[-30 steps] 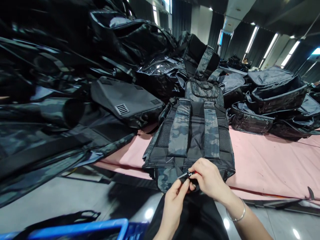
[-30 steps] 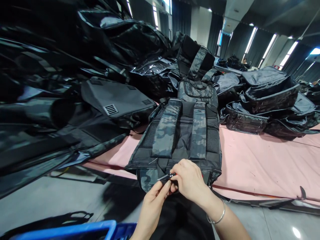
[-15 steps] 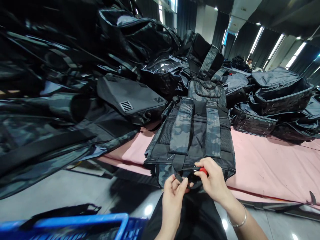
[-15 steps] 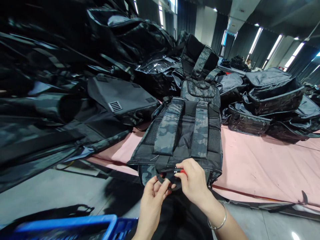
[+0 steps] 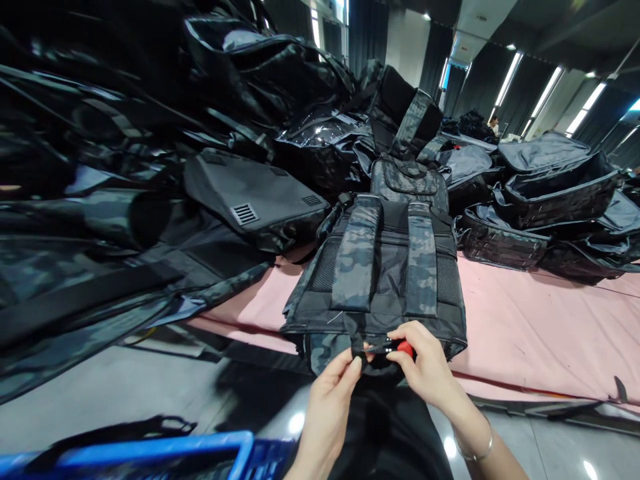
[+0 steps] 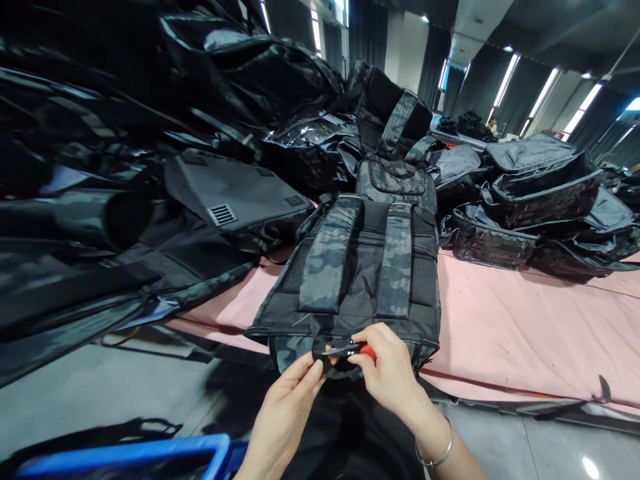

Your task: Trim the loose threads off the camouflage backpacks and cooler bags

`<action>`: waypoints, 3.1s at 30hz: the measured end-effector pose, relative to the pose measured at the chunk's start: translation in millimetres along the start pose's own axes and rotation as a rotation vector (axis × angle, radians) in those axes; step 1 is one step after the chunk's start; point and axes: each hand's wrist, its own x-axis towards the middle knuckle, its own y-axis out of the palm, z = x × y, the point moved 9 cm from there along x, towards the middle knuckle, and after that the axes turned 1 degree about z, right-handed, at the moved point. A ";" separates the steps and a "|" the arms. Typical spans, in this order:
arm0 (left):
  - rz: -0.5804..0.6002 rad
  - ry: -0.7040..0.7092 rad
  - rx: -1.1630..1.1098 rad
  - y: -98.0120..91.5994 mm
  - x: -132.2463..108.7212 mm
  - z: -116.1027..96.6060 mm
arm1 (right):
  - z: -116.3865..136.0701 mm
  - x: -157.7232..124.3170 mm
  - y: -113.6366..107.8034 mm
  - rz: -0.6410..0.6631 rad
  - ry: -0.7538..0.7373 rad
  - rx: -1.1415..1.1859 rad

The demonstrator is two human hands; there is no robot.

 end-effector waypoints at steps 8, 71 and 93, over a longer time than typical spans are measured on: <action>-0.002 0.009 0.074 -5.9 4.1 4.0 | 7.5 4.8 9.7 0.044 -0.042 -0.075; 0.319 0.391 0.849 70.7 -7.5 -25.9 | -47.3 -89.0 -30.3 -0.455 0.420 0.254; 0.147 0.981 1.060 71.8 -45.5 -35.9 | -75.2 -49.7 41.5 -0.354 0.645 1.108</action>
